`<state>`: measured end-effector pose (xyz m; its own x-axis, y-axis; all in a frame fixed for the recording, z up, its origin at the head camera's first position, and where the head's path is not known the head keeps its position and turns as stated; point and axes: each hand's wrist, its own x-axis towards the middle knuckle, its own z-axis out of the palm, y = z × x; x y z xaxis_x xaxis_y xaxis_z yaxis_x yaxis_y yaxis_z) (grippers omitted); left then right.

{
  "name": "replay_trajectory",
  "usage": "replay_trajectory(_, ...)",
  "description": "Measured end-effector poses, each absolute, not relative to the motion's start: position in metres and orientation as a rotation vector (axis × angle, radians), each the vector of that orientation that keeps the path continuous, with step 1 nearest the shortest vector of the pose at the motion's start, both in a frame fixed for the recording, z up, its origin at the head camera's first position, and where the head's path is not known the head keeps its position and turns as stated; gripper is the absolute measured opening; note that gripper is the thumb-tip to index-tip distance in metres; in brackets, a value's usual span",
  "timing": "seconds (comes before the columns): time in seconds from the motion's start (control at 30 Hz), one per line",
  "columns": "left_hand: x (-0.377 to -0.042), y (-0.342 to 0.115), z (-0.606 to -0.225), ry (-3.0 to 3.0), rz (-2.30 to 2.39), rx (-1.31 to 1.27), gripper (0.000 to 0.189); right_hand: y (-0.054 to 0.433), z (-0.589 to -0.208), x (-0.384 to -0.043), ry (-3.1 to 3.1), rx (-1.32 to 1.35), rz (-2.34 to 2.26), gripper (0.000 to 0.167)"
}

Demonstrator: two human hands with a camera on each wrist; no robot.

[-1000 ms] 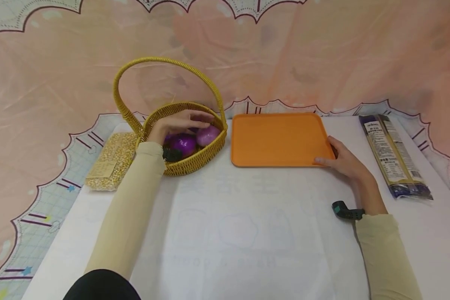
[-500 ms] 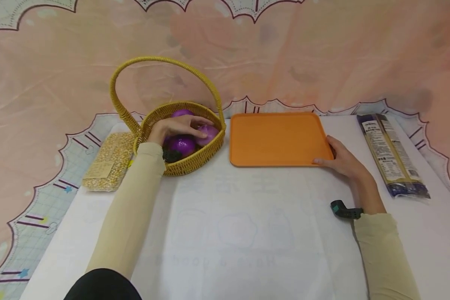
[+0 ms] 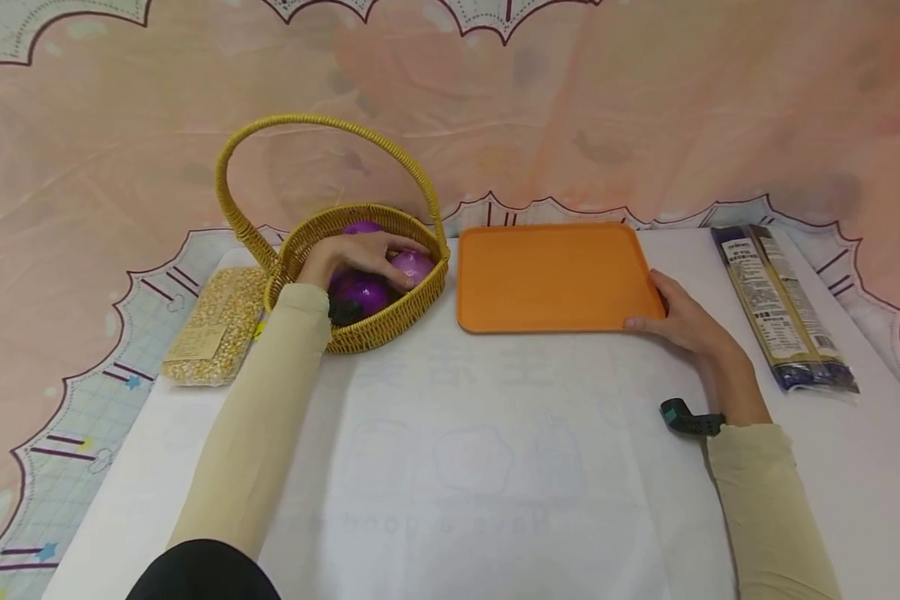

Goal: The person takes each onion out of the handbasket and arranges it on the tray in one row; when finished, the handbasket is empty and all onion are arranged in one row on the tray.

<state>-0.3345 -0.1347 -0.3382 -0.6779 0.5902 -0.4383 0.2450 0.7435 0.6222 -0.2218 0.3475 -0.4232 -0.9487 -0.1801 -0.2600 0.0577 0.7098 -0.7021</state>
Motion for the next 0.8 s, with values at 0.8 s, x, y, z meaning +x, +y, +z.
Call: replay_trajectory(0.8, -0.298, -0.124, -0.305, 2.475, 1.604, 0.370, 0.062, 0.347, -0.420, -0.221, 2.623, -0.112, -1.052, 0.109)
